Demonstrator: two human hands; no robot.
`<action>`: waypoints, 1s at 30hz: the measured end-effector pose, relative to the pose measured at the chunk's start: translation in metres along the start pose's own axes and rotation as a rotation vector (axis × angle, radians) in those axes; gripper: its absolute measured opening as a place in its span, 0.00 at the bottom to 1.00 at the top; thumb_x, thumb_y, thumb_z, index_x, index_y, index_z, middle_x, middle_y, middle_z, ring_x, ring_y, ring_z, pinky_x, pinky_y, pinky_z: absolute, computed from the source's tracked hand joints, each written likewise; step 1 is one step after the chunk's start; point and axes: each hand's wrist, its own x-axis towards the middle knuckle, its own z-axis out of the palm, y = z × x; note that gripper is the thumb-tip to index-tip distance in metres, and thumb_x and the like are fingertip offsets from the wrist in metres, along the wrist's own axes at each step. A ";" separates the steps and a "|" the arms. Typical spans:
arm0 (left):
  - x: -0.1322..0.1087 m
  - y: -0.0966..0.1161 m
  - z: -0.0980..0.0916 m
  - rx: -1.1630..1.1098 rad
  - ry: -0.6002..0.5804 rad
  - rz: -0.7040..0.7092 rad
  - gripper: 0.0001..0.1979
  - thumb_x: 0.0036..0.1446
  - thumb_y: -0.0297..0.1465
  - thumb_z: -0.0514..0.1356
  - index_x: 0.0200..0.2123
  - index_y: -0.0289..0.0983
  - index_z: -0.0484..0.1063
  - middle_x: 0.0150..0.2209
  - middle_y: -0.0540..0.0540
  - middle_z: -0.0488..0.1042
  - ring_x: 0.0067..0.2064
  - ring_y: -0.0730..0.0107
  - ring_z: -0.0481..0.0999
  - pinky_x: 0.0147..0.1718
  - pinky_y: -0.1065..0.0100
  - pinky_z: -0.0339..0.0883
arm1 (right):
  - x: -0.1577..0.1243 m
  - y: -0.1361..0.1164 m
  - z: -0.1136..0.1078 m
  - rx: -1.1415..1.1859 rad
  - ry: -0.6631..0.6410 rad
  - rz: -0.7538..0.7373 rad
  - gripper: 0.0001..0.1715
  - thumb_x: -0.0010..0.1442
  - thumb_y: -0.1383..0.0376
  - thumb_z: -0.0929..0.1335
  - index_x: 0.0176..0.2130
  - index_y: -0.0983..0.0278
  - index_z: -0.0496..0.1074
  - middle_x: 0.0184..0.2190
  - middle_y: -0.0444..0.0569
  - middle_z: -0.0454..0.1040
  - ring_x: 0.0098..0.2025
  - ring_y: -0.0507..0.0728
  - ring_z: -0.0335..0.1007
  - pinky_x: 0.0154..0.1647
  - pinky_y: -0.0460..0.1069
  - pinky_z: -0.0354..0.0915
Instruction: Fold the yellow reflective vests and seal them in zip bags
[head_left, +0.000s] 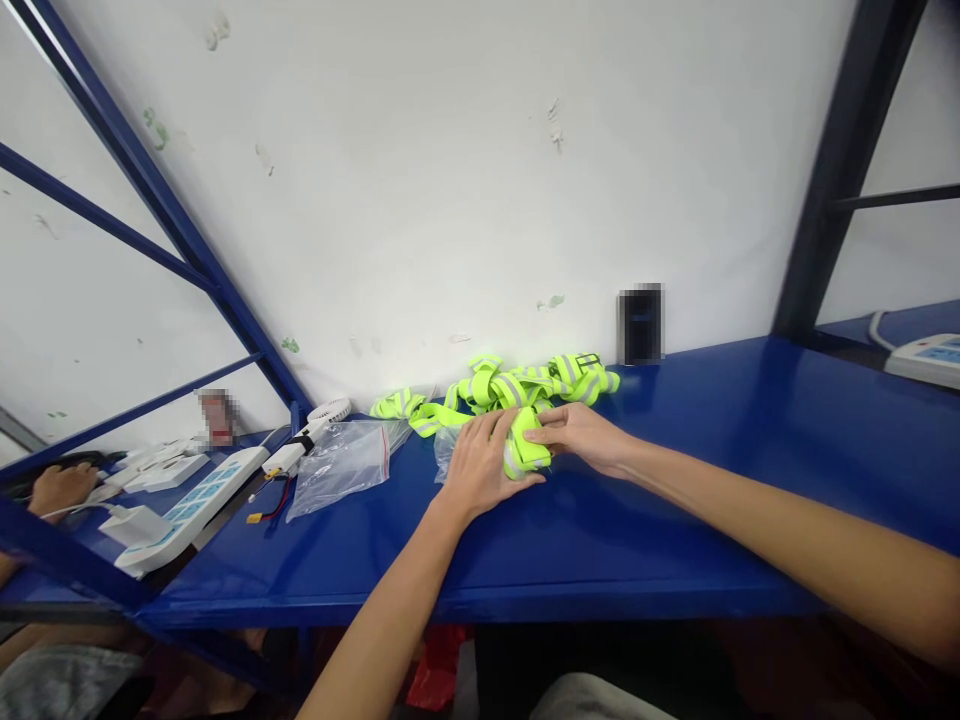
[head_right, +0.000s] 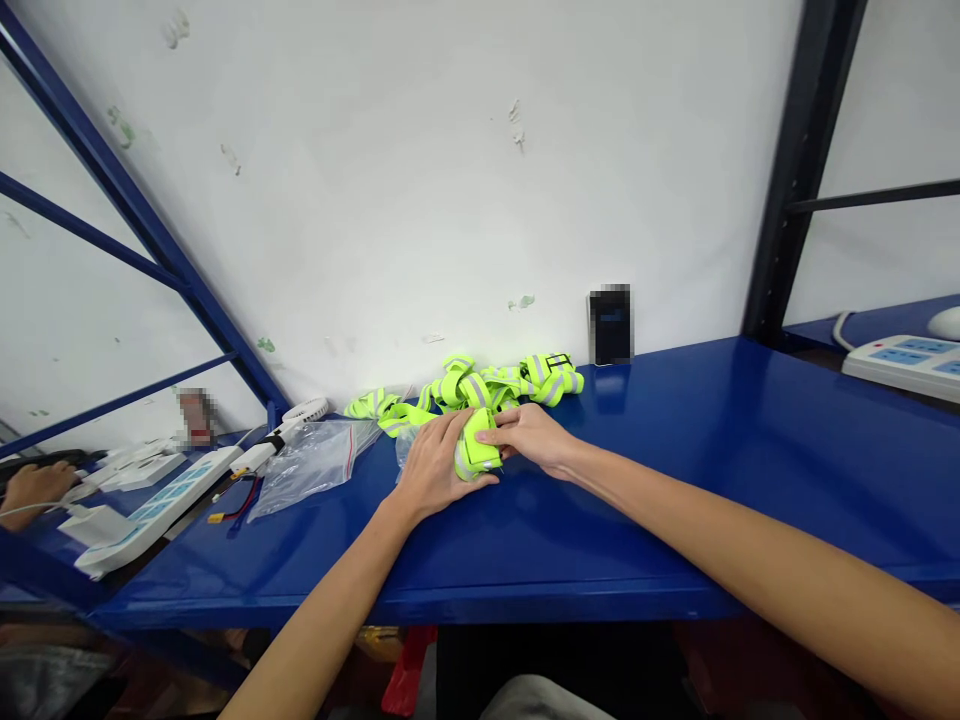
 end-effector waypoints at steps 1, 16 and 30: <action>0.001 0.004 0.001 -0.005 0.015 -0.009 0.45 0.48 0.56 0.61 0.63 0.38 0.55 0.57 0.36 0.67 0.57 0.50 0.66 0.56 0.52 0.60 | 0.000 0.001 0.004 0.027 0.059 -0.003 0.18 0.45 0.64 0.77 0.35 0.67 0.72 0.27 0.46 0.75 0.30 0.53 0.71 0.32 0.47 0.67; 0.015 0.039 0.013 0.158 -0.068 0.001 0.39 0.52 0.52 0.60 0.62 0.38 0.59 0.55 0.34 0.68 0.58 0.45 0.65 0.57 0.45 0.55 | 0.009 0.027 0.011 -0.051 0.085 -0.212 0.53 0.43 0.77 0.64 0.66 0.62 0.49 0.36 0.45 0.76 0.40 0.56 0.73 0.42 0.50 0.69; -0.006 -0.032 -0.057 -0.115 -0.041 -0.562 0.21 0.65 0.44 0.45 0.51 0.39 0.67 0.43 0.43 0.76 0.44 0.59 0.75 0.46 0.58 0.66 | 0.007 0.023 0.001 0.045 -0.149 0.028 0.50 0.48 0.59 0.77 0.62 0.56 0.53 0.44 0.51 0.73 0.37 0.59 0.75 0.30 0.52 0.74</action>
